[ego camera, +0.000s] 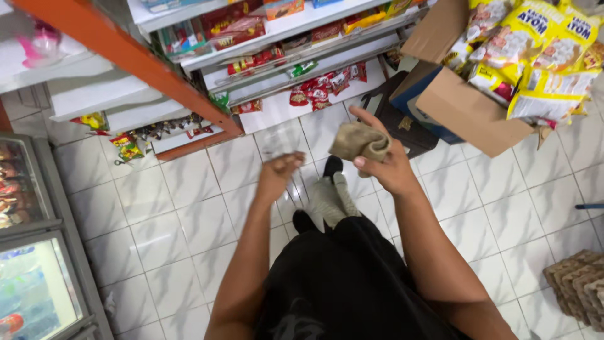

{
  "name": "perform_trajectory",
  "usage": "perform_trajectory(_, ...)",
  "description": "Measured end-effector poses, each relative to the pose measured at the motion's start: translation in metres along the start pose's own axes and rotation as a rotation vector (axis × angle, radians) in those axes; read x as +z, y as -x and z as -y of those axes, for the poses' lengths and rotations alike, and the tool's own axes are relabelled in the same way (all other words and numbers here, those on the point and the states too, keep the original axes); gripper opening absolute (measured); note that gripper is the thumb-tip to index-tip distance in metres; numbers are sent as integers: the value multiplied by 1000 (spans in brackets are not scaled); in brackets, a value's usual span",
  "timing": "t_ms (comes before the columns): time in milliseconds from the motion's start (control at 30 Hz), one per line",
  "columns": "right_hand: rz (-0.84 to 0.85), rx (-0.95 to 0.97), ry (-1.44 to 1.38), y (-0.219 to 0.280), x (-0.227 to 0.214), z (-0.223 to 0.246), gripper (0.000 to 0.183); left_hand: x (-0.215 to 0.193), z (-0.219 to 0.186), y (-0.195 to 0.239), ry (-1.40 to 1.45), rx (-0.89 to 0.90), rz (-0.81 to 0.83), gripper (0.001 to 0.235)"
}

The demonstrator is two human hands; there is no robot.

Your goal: The person cleans a metal wire rack and a white shelf in a store. They use a pink spray bottle to apply liquid to a cloth and wipe the wire rack thoroughly. After placing the rack on a shelf, they spray and wipe the white shelf surface.

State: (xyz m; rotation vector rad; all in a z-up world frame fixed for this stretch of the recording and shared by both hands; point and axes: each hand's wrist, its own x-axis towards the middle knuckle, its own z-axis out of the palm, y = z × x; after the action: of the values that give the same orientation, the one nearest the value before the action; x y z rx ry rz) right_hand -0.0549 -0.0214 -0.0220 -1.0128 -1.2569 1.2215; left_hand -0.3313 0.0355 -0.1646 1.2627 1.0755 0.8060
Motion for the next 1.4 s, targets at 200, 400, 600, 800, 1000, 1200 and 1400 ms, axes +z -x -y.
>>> perform_trajectory(200, -1, 46, -436, -75, -27, 3, 92, 65, 47, -60, -174, -158, 185, 24)
perform_trajectory(400, -308, 160, -418, -104, -105, -62, 52, 93, 54, -120, -474, -183, 392, 54)
perform_trajectory(600, -413, 316, -279, -131, -149, -122, 32, 91, -2, -197, -464, -42, 515, 102)
perform_trajectory(800, -270, 326, -266, -159, -168, -169, 26, 117, -85, -274, -108, 150, 165, 103)
perform_trajectory(1000, -235, 444, -126, -162, -187, -189, 19, 144, -107, -329, 108, 187, 302, 53)
perform_trajectory(1200, -447, 477, -165, -173, -204, -192, 26, 163, -132, -361, -144, 130, 352, 24)
perform_trajectory(1400, -684, 639, -96, -178, -218, -201, 32, 177, -123, -407, -304, 5, 286, 23)
